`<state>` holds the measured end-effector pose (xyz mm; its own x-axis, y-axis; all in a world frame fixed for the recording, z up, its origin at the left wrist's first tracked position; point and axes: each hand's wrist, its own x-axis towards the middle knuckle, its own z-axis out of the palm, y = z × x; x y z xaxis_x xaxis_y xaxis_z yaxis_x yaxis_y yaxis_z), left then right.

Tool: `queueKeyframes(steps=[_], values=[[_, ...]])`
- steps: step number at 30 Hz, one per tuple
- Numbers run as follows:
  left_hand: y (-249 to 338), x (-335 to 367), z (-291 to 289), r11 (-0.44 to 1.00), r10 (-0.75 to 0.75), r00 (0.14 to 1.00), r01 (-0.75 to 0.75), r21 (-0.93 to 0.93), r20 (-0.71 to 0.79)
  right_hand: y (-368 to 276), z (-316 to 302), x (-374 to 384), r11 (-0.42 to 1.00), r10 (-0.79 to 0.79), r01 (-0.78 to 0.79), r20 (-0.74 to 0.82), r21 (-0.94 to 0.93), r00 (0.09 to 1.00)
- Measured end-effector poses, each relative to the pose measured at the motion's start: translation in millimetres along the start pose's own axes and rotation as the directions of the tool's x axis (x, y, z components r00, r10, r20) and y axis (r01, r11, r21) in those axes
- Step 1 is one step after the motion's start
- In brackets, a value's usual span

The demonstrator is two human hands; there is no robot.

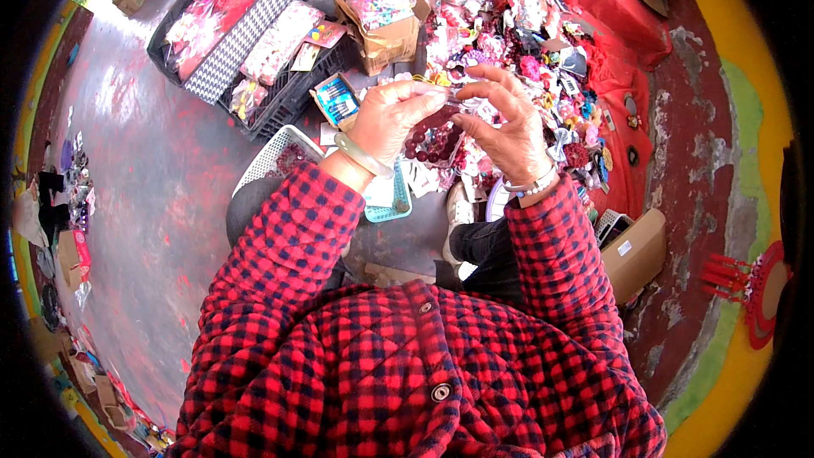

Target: The person sorts colorful hair clips by hand, places them into small transparent plastic bags, and then collects the packaged bags into a white basket.

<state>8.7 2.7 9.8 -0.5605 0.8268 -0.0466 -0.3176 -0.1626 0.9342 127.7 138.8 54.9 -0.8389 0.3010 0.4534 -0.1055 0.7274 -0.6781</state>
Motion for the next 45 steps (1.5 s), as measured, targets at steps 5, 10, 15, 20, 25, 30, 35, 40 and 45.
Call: queueKeyframes(steps=[5, 10, 15, 20, 25, 30, 35, 40, 45], values=[[-1.1, 0.0, -1.2, 0.999, 0.016, 0.999, -0.017, 0.049, 0.037, 0.0, 2.6, -0.8, 0.992, 0.114, -0.114, 0.016, 0.06, 0.993], [-0.7, -2.1, 1.6, 0.992, 0.047, 0.998, -0.05, 0.113, 0.032, 3.3, 1.8, -1.2, 0.992, 0.121, -0.122, 0.021, 0.043, 0.992], [-4.2, 0.0, 1.0, 0.967, 0.113, 0.993, -0.12, 0.226, 0.045, 10.6, -0.1, -3.5, 0.994, 0.089, -0.095, 0.09, 0.055, 0.992], [-5.0, -1.1, 2.1, 0.94, 0.123, 0.99, -0.137, 0.313, 0.066, 13.3, -0.9, -5.2, 0.986, 0.166, -0.162, 0.219, -0.035, 0.961], [-6.8, 1.7, 1.0, 0.997, 0.004, 1.0, -0.006, 0.081, 0.021, 14.9, 6.0, -8.4, 0.991, 0.113, -0.115, 0.034, 0.068, 0.993], [-3.1, 2.9, 1.4, 0.986, -0.069, 0.997, 0.072, -0.152, 0.025, 6.9, 7.3, -6.0, 0.988, 0.082, -0.075, -0.046, 0.134, 0.996], [-0.2, 0.6, 1.5, 0.971, -0.08, 0.996, 0.089, -0.223, 0.049, 13.6, 10.1, -6.5, 0.997, 0.043, -0.041, -0.024, 0.069, 0.999], [-5.6, -0.3, 1.4, 0.997, -0.042, 0.999, 0.044, -0.068, 0.027, 15.7, 7.9, -7.5, 0.984, 0.166, -0.172, 0.098, 0.052, 0.981], [-6.7, -2.2, 4.3, 0.993, 0.017, 1.0, -0.017, 0.12, 0.006, 14.6, 3.9, -4.0, 0.996, 0.034, -0.024, 0.12, -0.086, 0.992]])
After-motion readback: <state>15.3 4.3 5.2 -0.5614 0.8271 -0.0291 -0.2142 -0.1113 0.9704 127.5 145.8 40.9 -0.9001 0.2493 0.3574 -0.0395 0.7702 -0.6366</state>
